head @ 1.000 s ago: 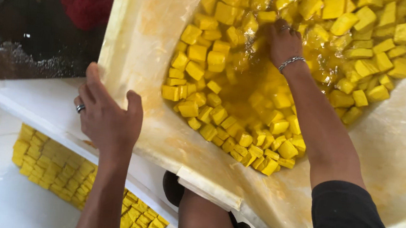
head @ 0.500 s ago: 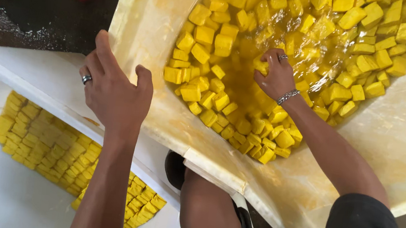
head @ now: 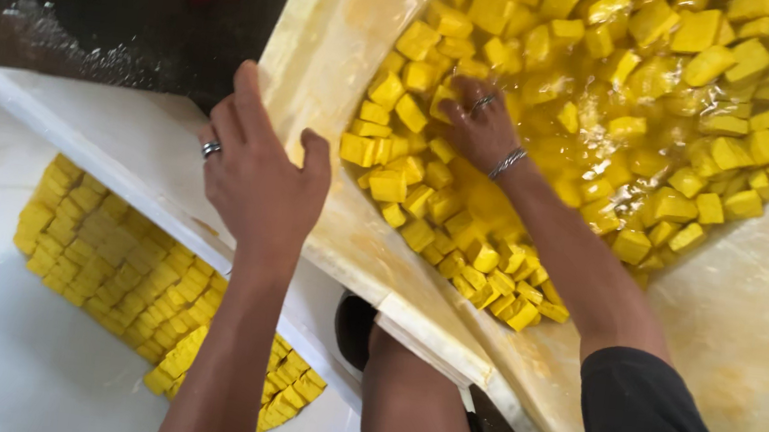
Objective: The person sits on the floor between two large plastic bins of yellow tofu blocks. They pick blocks one at a time from a bin of water and arrange them in tight rows in a second bin, occasionally turning or repositioning blocks to fit them neatly.
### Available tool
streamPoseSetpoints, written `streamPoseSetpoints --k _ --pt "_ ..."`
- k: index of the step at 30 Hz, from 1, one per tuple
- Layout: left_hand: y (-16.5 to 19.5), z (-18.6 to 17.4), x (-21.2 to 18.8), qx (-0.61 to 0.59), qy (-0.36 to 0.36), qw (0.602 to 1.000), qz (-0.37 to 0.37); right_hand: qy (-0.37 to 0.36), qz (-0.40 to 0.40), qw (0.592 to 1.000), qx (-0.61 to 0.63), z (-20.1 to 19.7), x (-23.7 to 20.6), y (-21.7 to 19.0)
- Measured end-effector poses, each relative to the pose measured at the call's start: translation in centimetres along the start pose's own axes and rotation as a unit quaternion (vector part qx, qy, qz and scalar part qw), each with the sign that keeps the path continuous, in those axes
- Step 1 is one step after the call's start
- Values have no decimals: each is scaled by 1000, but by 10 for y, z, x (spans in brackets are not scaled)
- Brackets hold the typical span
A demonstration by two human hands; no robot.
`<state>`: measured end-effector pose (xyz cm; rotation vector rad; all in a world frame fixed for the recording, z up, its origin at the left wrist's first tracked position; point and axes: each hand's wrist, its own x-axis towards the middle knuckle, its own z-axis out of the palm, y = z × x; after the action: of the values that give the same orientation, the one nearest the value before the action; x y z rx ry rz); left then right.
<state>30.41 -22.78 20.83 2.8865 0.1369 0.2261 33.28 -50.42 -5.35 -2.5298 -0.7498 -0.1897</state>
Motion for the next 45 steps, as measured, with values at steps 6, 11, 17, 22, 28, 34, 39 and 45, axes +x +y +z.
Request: streamPoseSetpoints --k 6,11,17,22,28,34,39,45 --pt "-1 -2 -1 -12 5 1000 -7 -90 -57 982 -157 4 18 27" --pt "0 -5 2 -9 -2 1000 -7 -93 -7 993 -69 -13 23 24" --pt "2 -6 3 -19 28 999 -3 67 323 927 177 -28 46 -15" --pt "4 -6 5 -17 14 1000 -23 94 384 897 195 13 93 -54" --pt "1 -5 4 -17 5 999 -37 101 308 927 190 25 82 -63" --pt "1 -3 3 -14 8 999 -40 67 371 915 143 27 88 -65" --pt "1 -5 5 -16 9 999 -44 141 387 851 327 7 99 -54" --pt "0 -5 6 -8 -2 999 -47 59 456 850 257 -27 95 -35"
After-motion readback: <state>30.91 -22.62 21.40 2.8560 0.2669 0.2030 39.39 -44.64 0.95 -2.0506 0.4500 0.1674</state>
